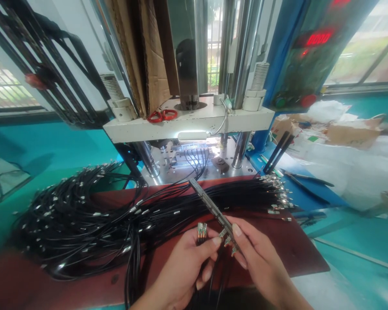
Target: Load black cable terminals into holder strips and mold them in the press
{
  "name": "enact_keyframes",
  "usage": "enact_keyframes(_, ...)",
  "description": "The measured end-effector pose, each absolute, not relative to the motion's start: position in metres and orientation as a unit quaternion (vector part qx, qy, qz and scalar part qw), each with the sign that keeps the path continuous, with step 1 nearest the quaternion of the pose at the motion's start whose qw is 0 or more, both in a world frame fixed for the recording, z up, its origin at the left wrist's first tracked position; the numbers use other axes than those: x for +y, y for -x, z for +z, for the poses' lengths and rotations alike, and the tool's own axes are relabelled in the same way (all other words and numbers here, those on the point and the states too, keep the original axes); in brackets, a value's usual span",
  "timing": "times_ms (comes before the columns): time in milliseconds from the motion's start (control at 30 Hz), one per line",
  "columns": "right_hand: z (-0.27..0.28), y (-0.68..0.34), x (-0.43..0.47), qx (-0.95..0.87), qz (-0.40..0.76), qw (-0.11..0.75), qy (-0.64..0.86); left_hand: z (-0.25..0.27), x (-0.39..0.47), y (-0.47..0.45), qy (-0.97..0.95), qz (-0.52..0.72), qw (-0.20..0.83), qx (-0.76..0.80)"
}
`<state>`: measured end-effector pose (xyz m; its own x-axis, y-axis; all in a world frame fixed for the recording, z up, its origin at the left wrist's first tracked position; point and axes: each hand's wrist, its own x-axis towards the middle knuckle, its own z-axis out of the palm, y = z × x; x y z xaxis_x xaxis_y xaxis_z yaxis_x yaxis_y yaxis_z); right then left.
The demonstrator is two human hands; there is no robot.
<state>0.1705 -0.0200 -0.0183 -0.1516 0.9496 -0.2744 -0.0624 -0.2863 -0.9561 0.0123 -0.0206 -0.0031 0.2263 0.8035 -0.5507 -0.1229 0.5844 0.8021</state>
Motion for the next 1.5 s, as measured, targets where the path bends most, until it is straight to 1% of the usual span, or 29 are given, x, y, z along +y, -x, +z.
enact_keyframes(133,-0.023,-0.172,-0.023,-0.452,0.618,0.394,0.509,-0.007,-0.02,-0.015,-0.361,0.333,0.678,0.547)
enact_keyframes(200,-0.028,-0.173,-0.023,-0.48,0.597,0.399,0.504,-0.008,-0.02,-0.017,-0.369,0.338,0.662,0.558)
enact_keyframes(433,-0.036,-0.173,-0.021,-0.622,0.444,0.419,0.49,-0.01,-0.019,-0.02,-0.348,0.363,0.668,0.549)
enact_keyframes(500,-0.032,-0.173,-0.02,-0.599,0.47,0.421,0.493,-0.011,-0.018,-0.018,-0.355,0.364,0.671,0.54)
enact_keyframes(633,-0.02,-0.178,-0.02,-0.415,0.631,0.398,0.521,-0.006,-0.014,-0.006,-0.35,0.417,0.681,0.49)
enact_keyframes(700,-0.016,-0.182,-0.02,-0.35,0.665,0.403,0.523,-0.003,-0.014,0.001,-0.319,0.443,0.694,0.471)
enact_keyframes(800,-0.015,-0.185,-0.02,-0.318,0.685,0.418,0.505,-0.001,-0.015,0.006,-0.265,0.445,0.718,0.465)
enact_keyframes(967,-0.018,-0.183,-0.019,-0.325,0.692,0.414,0.494,-0.002,-0.019,0.004,-0.24,0.442,0.714,0.487)
enact_keyframes(1100,-0.02,-0.182,-0.019,-0.34,0.68,0.412,0.502,-0.003,-0.019,0.001,-0.254,0.437,0.704,0.499)
enact_keyframes(1300,-0.017,-0.181,-0.021,-0.351,0.681,0.416,0.49,-0.008,-0.018,-0.004,-0.307,0.472,0.663,0.494)
enact_keyframes(1500,-0.019,-0.178,-0.021,-0.416,0.643,0.422,0.486,-0.012,-0.02,-0.009,-0.335,0.44,0.643,0.531)
